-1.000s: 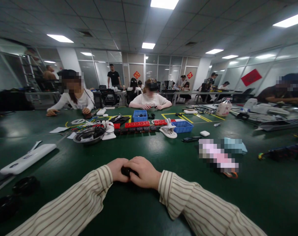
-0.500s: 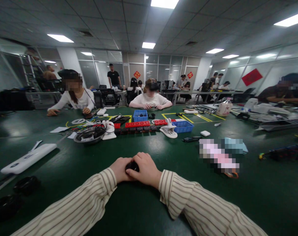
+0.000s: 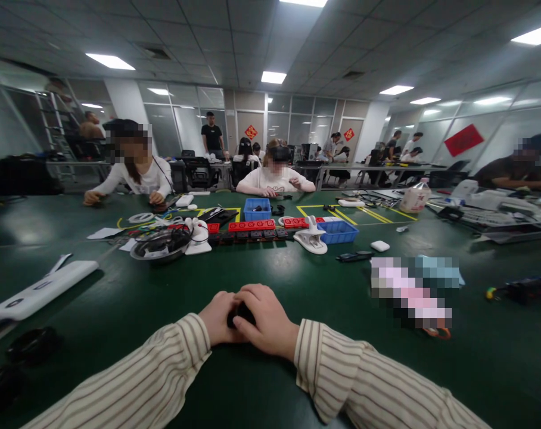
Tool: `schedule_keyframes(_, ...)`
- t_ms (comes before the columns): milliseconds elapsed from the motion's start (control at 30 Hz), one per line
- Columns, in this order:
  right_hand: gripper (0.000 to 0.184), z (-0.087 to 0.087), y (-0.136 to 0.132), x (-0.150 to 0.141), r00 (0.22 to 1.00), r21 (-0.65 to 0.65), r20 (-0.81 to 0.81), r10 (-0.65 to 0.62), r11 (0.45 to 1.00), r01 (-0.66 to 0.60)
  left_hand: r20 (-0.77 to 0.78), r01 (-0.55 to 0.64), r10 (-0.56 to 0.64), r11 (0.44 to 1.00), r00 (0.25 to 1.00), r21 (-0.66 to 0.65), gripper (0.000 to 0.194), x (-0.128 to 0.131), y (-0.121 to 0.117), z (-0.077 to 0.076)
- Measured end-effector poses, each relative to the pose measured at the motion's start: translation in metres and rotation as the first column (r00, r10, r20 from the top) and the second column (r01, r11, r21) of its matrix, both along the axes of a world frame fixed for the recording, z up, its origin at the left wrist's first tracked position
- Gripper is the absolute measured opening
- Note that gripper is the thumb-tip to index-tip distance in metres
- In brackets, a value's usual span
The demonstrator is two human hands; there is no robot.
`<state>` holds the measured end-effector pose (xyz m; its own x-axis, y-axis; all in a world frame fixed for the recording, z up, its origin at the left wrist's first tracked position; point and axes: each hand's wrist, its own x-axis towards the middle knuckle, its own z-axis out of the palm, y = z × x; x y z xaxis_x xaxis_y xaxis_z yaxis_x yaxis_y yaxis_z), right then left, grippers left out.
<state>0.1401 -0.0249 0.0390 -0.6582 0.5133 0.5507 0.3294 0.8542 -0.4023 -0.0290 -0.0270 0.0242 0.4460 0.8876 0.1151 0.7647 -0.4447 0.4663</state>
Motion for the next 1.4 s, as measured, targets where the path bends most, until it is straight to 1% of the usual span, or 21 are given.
schedule_keyframes(67,0.033,-0.001,0.001,0.0,0.997,-0.031,-0.018,-0.081,0.996,0.08,-0.046,-0.035,0.035,0.999,0.998,0.006,0.057,0.002,-0.002,0.001)
schedule_keyframes(133,0.038,-0.003,0.002,0.0,0.99,-0.062,-0.002,-0.143,0.988,0.143,-0.056,-0.057,0.057,0.998,0.997,0.005,0.063,0.004,-0.004,0.002)
schedule_keyframes(200,0.042,-0.005,0.003,-0.002,0.984,-0.078,0.034,-0.178,0.981,0.18,-0.066,-0.061,0.061,0.998,0.996,0.002,0.056,0.007,-0.006,0.004)
schedule_keyframes(300,0.038,-0.006,0.004,-0.004,0.981,-0.078,0.073,-0.177,0.98,0.183,-0.082,-0.062,0.061,0.998,0.995,-0.016,0.04,0.009,-0.007,0.008)
schedule_keyframes(400,0.027,-0.005,0.004,-0.005,0.989,-0.072,0.058,-0.133,0.988,0.137,-0.059,-0.057,0.055,0.998,0.997,-0.031,0.036,0.008,-0.006,0.008)
schedule_keyframes(533,0.019,-0.003,0.004,-0.005,0.999,-0.048,-0.02,-0.029,0.998,0.028,-0.029,-0.021,0.021,1.0,0.999,-0.011,0.032,0.005,-0.002,0.001)
schedule_keyframes(633,0.019,-0.003,0.006,-0.004,0.995,-0.029,-0.069,0.068,0.997,-0.07,-0.036,-0.01,0.01,1.0,0.999,0.001,0.031,0.002,0.002,-0.007)
schedule_keyframes(767,0.019,-0.004,0.005,-0.003,0.98,-0.002,-0.085,0.179,0.984,-0.179,-0.044,0.017,-0.016,1.0,0.999,0.02,0.029,0.0,0.004,-0.012)
schedule_keyframes(867,0.019,-0.001,0.001,-0.002,0.972,0.013,-0.108,0.209,0.978,-0.209,-0.073,0.013,-0.01,0.999,0.997,0.041,0.029,-0.001,0.004,-0.013)
schedule_keyframes(900,0.021,-0.001,0.0,-0.002,0.974,0.012,-0.12,0.194,0.981,-0.194,-0.076,0.003,0.001,0.999,0.997,0.044,0.031,-0.001,0.003,-0.012)
schedule_keyframes(967,0.027,-0.001,-0.003,-0.002,0.984,0.0,-0.128,0.122,0.992,-0.123,-0.057,-0.012,0.014,0.999,0.998,0.045,0.04,-0.001,0.001,-0.01)
schedule_keyframes(1033,0.035,-0.003,-0.003,-0.002,0.995,-0.025,-0.103,0.012,1.0,-0.014,-0.027,-0.01,0.011,0.999,1.0,0.039,0.051,-0.001,-0.001,-0.006)
schedule_keyframes(1100,0.038,-0.006,-0.001,-0.003,0.992,-0.056,-0.059,-0.108,0.993,0.105,-0.007,-0.014,0.015,1.0,1.0,0.027,0.065,0.0,-0.003,-0.002)
schedule_keyframes(1133,0.039,-0.007,0.001,-0.003,0.987,-0.069,-0.036,-0.158,0.985,0.155,-0.01,-0.022,0.022,1.0,1.0,0.021,0.069,0.0,-0.004,-0.001)
schedule_keyframes(1167,0.038,-0.008,0.002,-0.003,0.98,-0.08,-0.016,-0.197,0.978,0.195,-0.023,-0.032,0.032,0.999,0.999,0.02,0.069,0.001,-0.004,0.0)
schedule_keyframes(1233,0.037,-0.009,0.004,-0.003,0.973,-0.088,0.025,-0.228,0.969,0.229,-0.046,-0.046,0.047,0.998,0.998,0.03,0.059,0.002,-0.004,-0.001)
schedule_keyframes(1300,0.035,-0.008,0.004,-0.004,0.976,-0.088,0.057,-0.211,0.972,0.216,-0.052,-0.044,0.046,0.998,0.998,0.049,0.049,0.003,-0.003,-0.004)
schedule_keyframes(1400,0.029,-0.006,0.005,-0.004,0.985,-0.088,0.059,-0.16,0.982,0.165,-0.025,-0.033,0.034,0.998,0.999,0.057,0.044,0.002,0.0,-0.008)
